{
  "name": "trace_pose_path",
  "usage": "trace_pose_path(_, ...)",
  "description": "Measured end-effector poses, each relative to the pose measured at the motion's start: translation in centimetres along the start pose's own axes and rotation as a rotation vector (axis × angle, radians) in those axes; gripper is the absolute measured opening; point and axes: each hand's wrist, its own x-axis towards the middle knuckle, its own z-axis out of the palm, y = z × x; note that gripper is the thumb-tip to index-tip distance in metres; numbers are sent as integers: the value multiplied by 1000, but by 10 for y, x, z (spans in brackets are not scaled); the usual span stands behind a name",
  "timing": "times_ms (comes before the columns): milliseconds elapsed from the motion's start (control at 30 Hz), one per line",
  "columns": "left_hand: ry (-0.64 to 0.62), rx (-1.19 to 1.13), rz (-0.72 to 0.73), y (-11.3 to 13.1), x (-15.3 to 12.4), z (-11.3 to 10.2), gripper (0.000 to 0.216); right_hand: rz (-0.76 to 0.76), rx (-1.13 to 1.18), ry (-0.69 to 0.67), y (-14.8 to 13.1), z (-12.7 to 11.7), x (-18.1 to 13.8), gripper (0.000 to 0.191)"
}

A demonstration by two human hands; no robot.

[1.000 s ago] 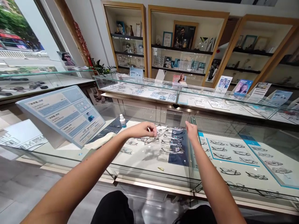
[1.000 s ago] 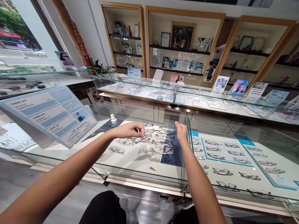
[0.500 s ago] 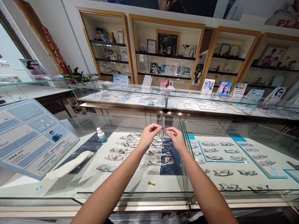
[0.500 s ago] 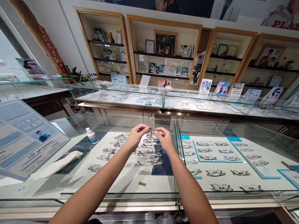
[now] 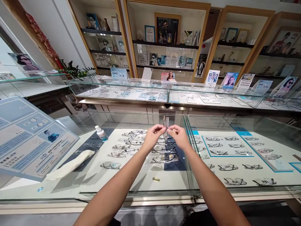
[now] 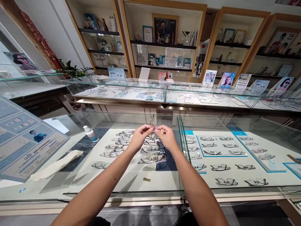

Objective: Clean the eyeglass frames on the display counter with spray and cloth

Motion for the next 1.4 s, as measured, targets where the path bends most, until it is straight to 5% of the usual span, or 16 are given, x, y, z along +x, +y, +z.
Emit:
trace_pose_path(300, -10, 35, 81, -2, 2, -6, 35, -30, -102, 58, -2, -4, -1, 32)
trace_pose_path(500, -6, 137, 131, -3, 5, -14, 34, -108, -553, 279, -10, -12, -4, 26)
trace_pose_path(733, -21, 284, 125, -3, 5, -19, 32, -168, -492, 500, 1, -22, 4, 31)
trace_pose_path(1000, -17, 163, 114, -11, 11, -22, 33, -222, -390, 419, -2, -19, 2, 39)
trace_pose_path(1167, 28, 31, 50, -8, 10, -19, 36, -264, -394, 381, -6, -11, -2, 26)
trace_pose_path(1400, -96, 115, 90, -10, 0, -4, 32, -34, -23, 168, 6, 3, 1, 35)
